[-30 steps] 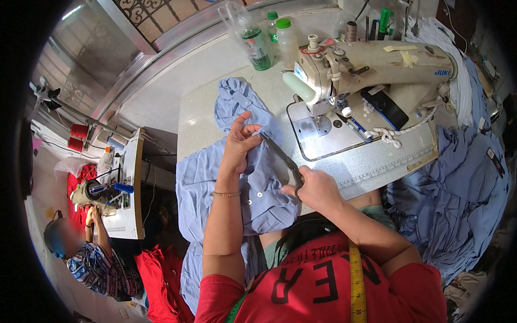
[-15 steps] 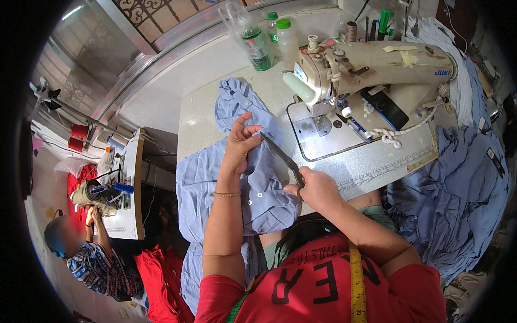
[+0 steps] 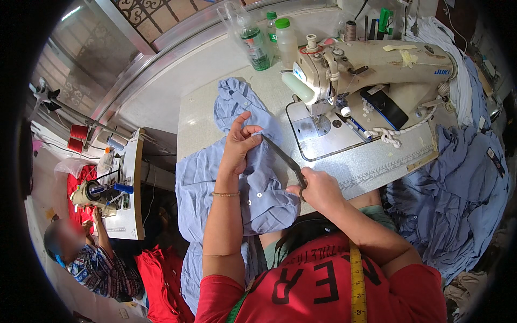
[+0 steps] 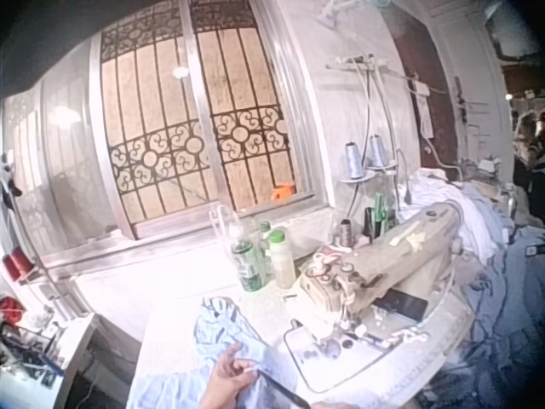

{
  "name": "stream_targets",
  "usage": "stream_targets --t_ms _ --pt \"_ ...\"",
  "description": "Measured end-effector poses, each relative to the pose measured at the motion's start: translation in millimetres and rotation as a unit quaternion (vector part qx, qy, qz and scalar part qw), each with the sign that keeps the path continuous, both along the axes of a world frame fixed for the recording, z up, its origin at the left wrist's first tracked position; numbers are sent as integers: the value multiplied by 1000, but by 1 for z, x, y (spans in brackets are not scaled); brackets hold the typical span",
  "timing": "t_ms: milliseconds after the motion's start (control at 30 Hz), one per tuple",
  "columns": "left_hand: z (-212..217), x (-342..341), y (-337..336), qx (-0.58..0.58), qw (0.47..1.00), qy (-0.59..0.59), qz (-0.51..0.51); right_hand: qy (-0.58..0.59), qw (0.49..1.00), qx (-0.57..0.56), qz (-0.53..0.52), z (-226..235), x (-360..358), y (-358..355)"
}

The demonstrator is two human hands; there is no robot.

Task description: The person uses scissors to trim excess threads and fabric around the collar and button placket of a blue shirt.

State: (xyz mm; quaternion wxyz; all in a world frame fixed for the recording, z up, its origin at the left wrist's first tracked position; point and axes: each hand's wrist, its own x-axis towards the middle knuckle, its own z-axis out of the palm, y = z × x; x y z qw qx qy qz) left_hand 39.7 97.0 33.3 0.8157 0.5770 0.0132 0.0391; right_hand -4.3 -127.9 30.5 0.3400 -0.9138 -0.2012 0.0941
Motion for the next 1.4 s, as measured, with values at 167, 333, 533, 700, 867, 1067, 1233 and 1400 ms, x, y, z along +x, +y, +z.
stream_targets --t_ms 167,333,533,700,867,1067,1233,1400 --pt "2 -1 -2 2 1000 -9 -6 14 1000 -5 5 0 0 -2" --pt "1 -1 0 -13 1000 -14 -13 16 999 -24 22 8 0 -5" --pt "3 -3 0 -30 999 -17 -26 -15 999 -34 21 6 1 -7" --pt "3 -2 1 -12 1000 -7 -12 -17 999 -44 24 9 2 -10" --pt "4 -2 -1 -6 1000 -1 -12 -26 999 -34 20 10 2 -13" --pt "-8 1 -17 133 990 -2 -36 -2 1000 -27 0 9 6 -42" --pt "-36 10 -52 317 942 -93 -57 16 996 -79 -47 11 12 -89" --pt "-29 20 -61 536 829 -153 -41 -29 980 -162 -109 10 31 -125"
